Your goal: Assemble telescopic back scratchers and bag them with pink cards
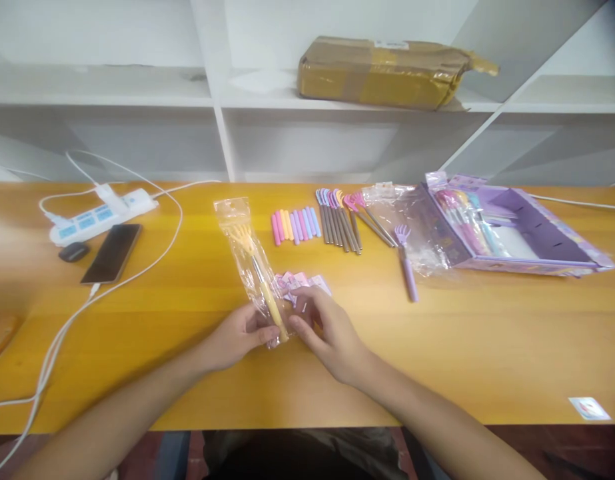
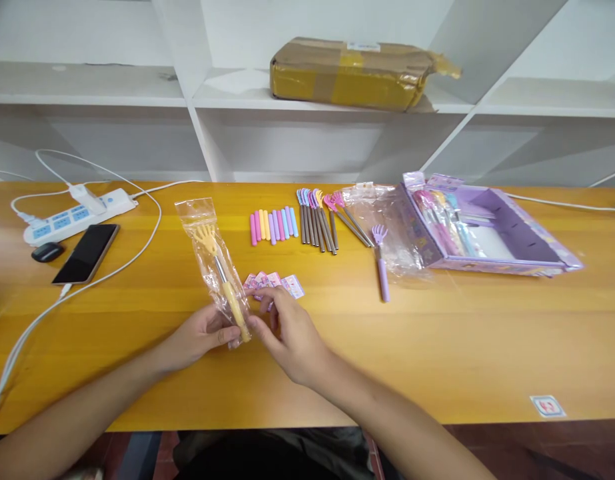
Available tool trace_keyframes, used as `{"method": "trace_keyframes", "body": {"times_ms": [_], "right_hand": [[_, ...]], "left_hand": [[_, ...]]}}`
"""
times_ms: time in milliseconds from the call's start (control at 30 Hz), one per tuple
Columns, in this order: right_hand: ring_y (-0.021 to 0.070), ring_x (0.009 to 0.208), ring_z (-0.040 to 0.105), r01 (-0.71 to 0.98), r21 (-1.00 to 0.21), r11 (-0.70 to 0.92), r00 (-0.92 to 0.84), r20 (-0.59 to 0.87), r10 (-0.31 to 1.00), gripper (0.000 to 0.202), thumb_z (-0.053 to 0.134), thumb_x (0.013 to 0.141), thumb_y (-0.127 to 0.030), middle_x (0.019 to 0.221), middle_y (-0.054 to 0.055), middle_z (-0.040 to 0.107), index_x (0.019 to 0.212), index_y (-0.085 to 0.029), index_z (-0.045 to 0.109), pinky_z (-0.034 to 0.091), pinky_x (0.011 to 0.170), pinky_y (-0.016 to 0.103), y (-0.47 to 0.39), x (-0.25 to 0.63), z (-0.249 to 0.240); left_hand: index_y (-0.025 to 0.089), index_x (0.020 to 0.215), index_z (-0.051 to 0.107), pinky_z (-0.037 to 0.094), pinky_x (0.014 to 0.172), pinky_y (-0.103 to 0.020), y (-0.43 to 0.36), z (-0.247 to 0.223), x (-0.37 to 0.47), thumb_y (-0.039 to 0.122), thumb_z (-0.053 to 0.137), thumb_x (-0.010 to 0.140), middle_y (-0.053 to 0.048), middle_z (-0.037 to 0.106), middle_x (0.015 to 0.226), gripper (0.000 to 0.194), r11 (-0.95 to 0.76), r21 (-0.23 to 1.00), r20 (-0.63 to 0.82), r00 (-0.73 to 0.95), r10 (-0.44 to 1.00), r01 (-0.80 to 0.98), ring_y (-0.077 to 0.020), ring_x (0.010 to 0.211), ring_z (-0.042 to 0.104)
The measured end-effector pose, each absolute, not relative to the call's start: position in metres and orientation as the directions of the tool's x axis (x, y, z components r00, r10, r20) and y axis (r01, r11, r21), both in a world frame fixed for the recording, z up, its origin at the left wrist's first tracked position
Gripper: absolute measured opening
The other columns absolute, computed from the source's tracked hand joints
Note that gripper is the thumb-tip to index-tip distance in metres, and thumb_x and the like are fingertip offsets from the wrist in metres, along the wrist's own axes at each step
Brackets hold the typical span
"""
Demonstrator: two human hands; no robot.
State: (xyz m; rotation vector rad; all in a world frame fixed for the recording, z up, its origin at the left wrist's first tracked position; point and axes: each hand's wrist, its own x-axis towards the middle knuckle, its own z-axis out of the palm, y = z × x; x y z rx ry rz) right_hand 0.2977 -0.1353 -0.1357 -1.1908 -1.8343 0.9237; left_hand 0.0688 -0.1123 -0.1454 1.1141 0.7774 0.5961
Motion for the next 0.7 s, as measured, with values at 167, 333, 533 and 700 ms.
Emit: {"method": "trace_keyframes", "body": {"times_ms": [167, 333, 533, 700], "right_hand": [[0.0105, 0.067, 0.048, 0.372, -0.906, 0.201, -0.415, 0.031, 0.909, 0.03, 0.062, 0.103, -0.042, 0.077, -0.002, 0.055, 0.085, -0.019, 0.055, 0.037, 0.062, 0.024, -0.1339, 0.2982, -0.1352], [0.009, 0.064, 0.043, 0.308, -0.936, 0.171, -0.45, 0.014, 0.893, 0.041, 0.065, 0.101, -0.047, 0.07, -0.004, 0.051, 0.075, -0.018, 0.052, 0.033, 0.06, 0.023, -0.1313, 0.2973, -0.1397], [0.0095, 0.065, 0.043, 0.315, -0.936, 0.159, -0.484, -0.015, 0.875, 0.044, 0.065, 0.1, -0.049, 0.07, -0.003, 0.05, 0.073, -0.018, 0.05, 0.032, 0.061, 0.024, -0.1312, 0.2981, -0.1388], [0.0094, 0.064, 0.041, 0.305, -0.943, 0.131, -0.49, -0.037, 0.871, 0.046, 0.066, 0.098, -0.05, 0.068, -0.004, 0.047, 0.071, -0.019, 0.046, 0.03, 0.06, 0.024, -0.1317, 0.2973, -0.1386]], "left_hand": [[0.018, 0.122, 0.065, 0.051, 0.081, -0.032, -0.1131, -0.1419, 0.0662, 0.043, 0.078, 0.094, -0.007, 0.067, 0.102, 0.04, 0.342, 0.939, -0.244, 0.644, 0.725, -0.03, -0.0193, 0.089, 0.062], [0.017, 0.124, 0.064, 0.048, 0.082, -0.031, -0.1131, -0.1404, 0.0662, 0.04, 0.077, 0.096, -0.006, 0.065, 0.103, 0.038, 0.338, 0.939, -0.198, 0.697, 0.69, -0.068, -0.0173, 0.09, 0.059], [0.018, 0.127, 0.066, 0.049, 0.093, -0.035, -0.1115, -0.1421, 0.0643, 0.038, 0.075, 0.097, -0.007, 0.066, 0.11, 0.036, 0.346, 0.935, -0.176, 0.747, 0.642, -0.076, -0.0186, 0.098, 0.061], [0.019, 0.135, 0.065, 0.048, 0.104, -0.042, -0.1121, -0.1452, 0.0627, 0.037, 0.074, 0.098, -0.01, 0.069, 0.114, 0.043, 0.352, 0.932, -0.165, 0.77, 0.617, -0.082, -0.0225, 0.107, 0.064]]}}
